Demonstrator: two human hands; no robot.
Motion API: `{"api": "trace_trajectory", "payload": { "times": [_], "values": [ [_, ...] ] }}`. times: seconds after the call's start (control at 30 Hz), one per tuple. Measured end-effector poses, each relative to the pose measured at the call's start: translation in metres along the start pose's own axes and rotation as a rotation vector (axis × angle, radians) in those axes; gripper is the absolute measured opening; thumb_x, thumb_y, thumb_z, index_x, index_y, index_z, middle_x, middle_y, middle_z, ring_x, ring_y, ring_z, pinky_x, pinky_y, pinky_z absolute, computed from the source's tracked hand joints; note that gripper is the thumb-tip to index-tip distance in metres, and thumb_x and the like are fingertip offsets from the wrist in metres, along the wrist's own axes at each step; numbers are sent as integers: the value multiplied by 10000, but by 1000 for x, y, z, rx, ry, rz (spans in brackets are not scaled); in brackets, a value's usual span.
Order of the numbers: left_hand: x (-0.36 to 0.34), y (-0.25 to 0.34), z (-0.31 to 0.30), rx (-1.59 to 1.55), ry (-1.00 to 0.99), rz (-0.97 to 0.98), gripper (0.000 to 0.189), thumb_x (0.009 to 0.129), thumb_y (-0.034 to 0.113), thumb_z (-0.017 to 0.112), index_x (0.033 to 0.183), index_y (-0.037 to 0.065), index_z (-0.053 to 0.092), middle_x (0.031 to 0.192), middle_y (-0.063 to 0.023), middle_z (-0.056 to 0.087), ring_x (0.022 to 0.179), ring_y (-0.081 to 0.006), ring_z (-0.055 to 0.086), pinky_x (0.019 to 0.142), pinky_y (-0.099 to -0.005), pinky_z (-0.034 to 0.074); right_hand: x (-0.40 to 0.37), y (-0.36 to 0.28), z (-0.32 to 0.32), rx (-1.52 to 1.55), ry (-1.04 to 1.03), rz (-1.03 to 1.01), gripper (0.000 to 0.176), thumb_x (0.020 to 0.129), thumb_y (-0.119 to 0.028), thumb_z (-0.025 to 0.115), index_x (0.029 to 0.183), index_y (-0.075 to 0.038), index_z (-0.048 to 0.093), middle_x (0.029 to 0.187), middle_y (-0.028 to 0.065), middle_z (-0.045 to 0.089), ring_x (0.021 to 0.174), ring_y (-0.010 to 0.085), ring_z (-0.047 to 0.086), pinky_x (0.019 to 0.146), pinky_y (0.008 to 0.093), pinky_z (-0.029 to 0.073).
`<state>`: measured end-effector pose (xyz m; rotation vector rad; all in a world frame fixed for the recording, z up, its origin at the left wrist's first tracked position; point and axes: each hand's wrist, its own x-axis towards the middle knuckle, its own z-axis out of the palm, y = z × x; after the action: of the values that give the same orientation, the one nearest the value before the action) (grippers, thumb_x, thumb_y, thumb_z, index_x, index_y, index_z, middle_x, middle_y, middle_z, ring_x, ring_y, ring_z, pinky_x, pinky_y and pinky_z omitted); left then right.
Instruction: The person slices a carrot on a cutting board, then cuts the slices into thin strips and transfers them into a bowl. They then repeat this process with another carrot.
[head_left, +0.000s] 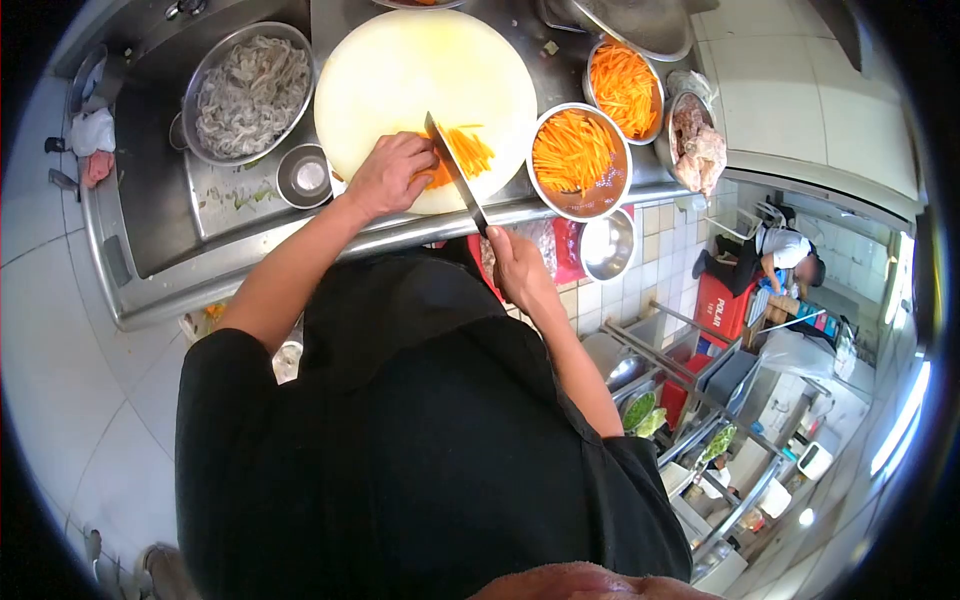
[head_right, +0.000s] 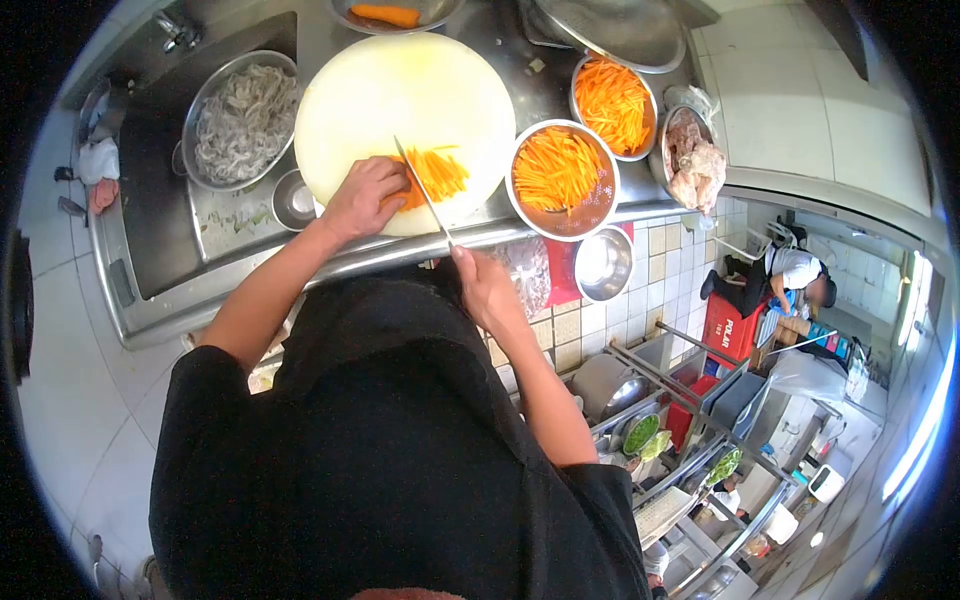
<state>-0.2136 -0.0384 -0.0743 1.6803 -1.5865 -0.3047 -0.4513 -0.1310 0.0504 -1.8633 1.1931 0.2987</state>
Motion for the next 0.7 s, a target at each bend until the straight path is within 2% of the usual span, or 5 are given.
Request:
{"api": "trace_trajectory", "payload": {
  "times": [0.07, 0.23, 0.47, 0.6, 0.7],
  "values": [
    [0, -3, 1, 0, 9, 3, 208, 866, 166, 715, 1044, 60, 693, 1160, -114, 651, 1148, -330, 597, 997, -458, 449, -3, 5, 7, -38, 44, -78, 536, 1117, -422, 447, 1190, 37, 715, 1065, 373, 676, 1085, 552, 634, 945, 539, 504],
    [0, -3, 2, -22, 3, -3, 205, 867, 166, 724, 1036, 55, 693, 1149, -120, 657, 1149, -335, 601, 1000, -457, 451, 16, 0, 8, -59, -43, 90, 558, 1118, -451, 434, 1202, 19, 723, 1084, 371, 675, 1109, 546, 631, 958, 547, 488],
    [-5, -5, 8, -57, 7, -11, 208, 847, 152, 749, 1021, 46, 704, 1144, -117, 664, 1143, -336, 607, 1003, -455, 458, 12, 9, 20, -96, 31, -25, 583, 1115, -467, 426, 1163, 32, 723, 1032, 369, 684, 1085, 542, 645, 942, 538, 495],
    [-3, -10, 3, -64, -40, -28, 269, 861, 162, 753, 1100, 46, 711, 1194, -142, 660, 1185, -353, 598, 1037, -459, 454, 20, 6, 16, 20, -18, -1, 609, 1111, -480, 433, 1103, 67, 699, 861, 324, 691, 900, 512, 688, 856, 531, 523],
    [-7, -3, 2, -12, 78, -145, 469, 909, 221, 735, 1320, 16, 641, 1336, -189, 611, 1288, -368, 544, 1104, -468, 412, 21, 2, 3, 188, -133, 128, 703, 1117, -576, 383, 821, 27, 594, 543, 104, 525, 488, 208, 558, 521, 403, 450]
  ]
}}
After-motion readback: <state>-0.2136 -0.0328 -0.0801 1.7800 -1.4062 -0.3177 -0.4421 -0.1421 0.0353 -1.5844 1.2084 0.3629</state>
